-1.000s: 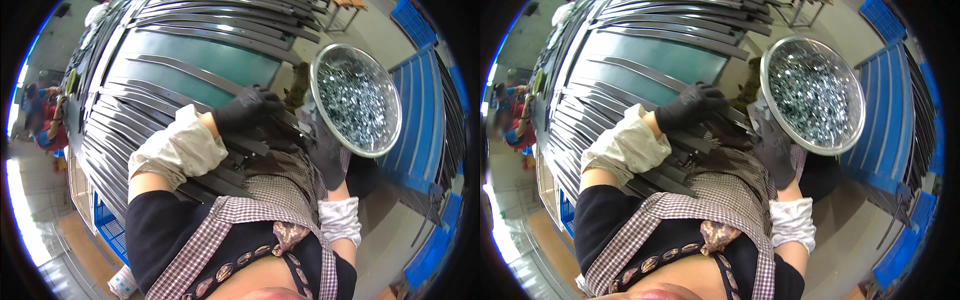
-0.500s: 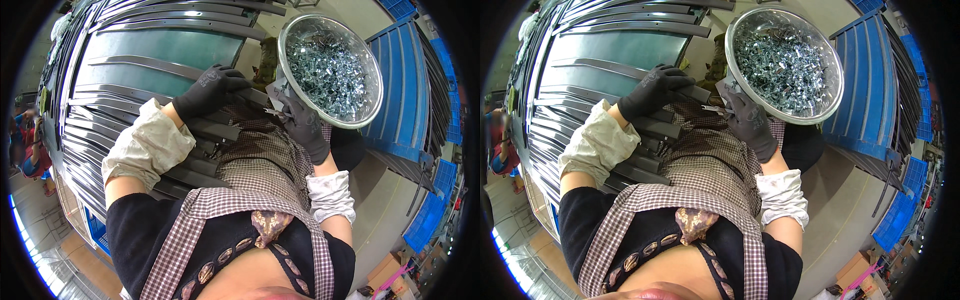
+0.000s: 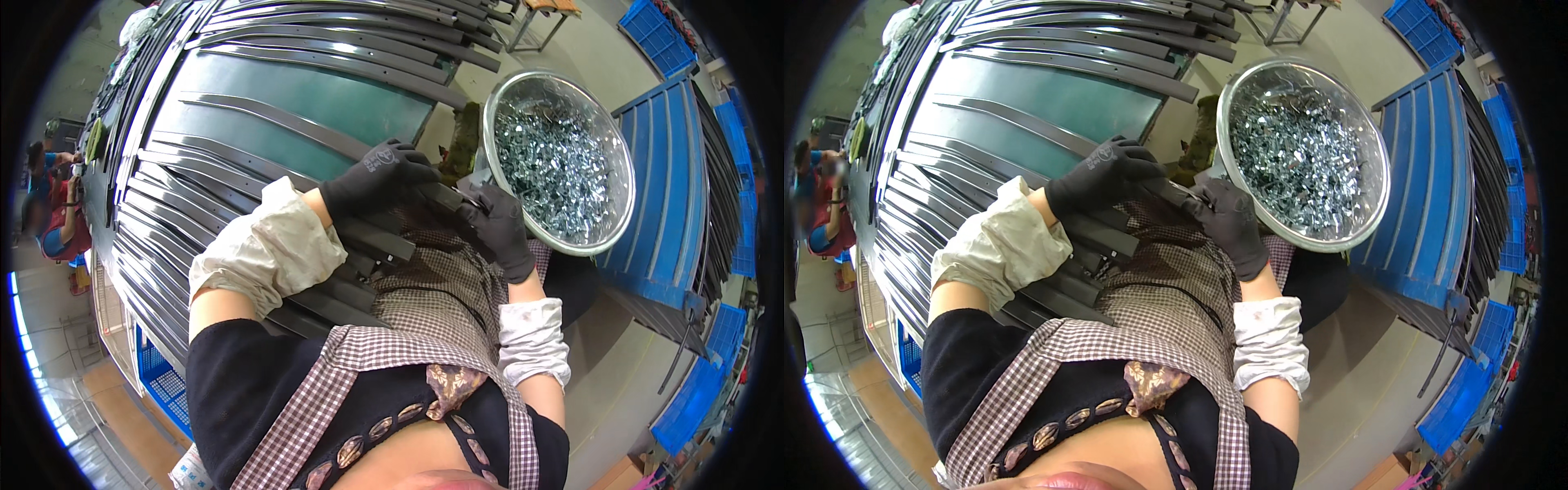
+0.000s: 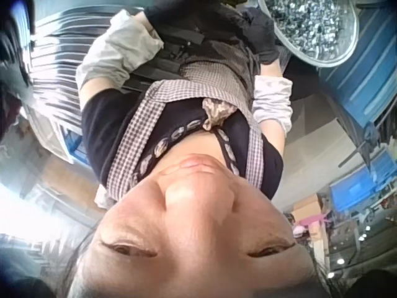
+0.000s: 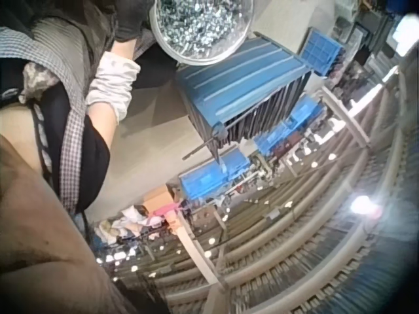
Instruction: The person picks up long metal frame pieces from a stack and inserts small fasteners from a metal bowl into pre-drilled holes along the frame. The person repeats this process for multiple frames, placing each fastener by hand and occasionally adjusting the frame position on the workbench.
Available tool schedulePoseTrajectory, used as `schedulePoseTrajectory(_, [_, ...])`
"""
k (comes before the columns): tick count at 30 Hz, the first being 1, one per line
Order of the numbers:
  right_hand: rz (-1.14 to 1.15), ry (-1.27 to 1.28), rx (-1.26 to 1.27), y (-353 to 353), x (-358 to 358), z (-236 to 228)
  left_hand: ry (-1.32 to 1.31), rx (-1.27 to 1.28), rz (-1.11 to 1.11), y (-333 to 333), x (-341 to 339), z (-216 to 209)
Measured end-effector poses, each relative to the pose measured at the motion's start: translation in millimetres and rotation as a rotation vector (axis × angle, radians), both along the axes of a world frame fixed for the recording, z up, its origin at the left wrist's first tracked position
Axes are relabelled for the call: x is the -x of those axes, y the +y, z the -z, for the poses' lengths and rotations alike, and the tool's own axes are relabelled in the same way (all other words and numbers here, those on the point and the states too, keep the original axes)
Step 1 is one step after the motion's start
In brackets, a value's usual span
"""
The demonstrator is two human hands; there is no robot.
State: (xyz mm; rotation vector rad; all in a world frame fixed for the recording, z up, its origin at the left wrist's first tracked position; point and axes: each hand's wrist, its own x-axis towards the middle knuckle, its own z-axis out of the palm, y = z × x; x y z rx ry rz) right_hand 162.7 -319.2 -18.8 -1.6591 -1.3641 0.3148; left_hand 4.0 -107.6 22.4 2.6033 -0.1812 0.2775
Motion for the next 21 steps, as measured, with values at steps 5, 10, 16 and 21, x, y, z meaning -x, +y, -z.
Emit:
schedulePoseTrajectory(5, [0.084, -0.042, 0.166, -14, 7, -6, 0.005, 0.015, -0.024, -2, 1, -4])
schedulePoseTrajectory(10, [0.117, -0.112, 0.186, -52, 9, 0, -0.007, 0.009, -0.034, 2, 0, -1])
schedulePoseTrajectory(16, [0.085, -0.145, 0.119, -57, 11, 7, 0.025, 0.056, -0.069, -5, 0, -9])
schedulePoseTrajectory(21, [0.065, -0.127, 0.158, -48, 12, 1, 0.036, 0.053, -0.065, -6, -1, -10])
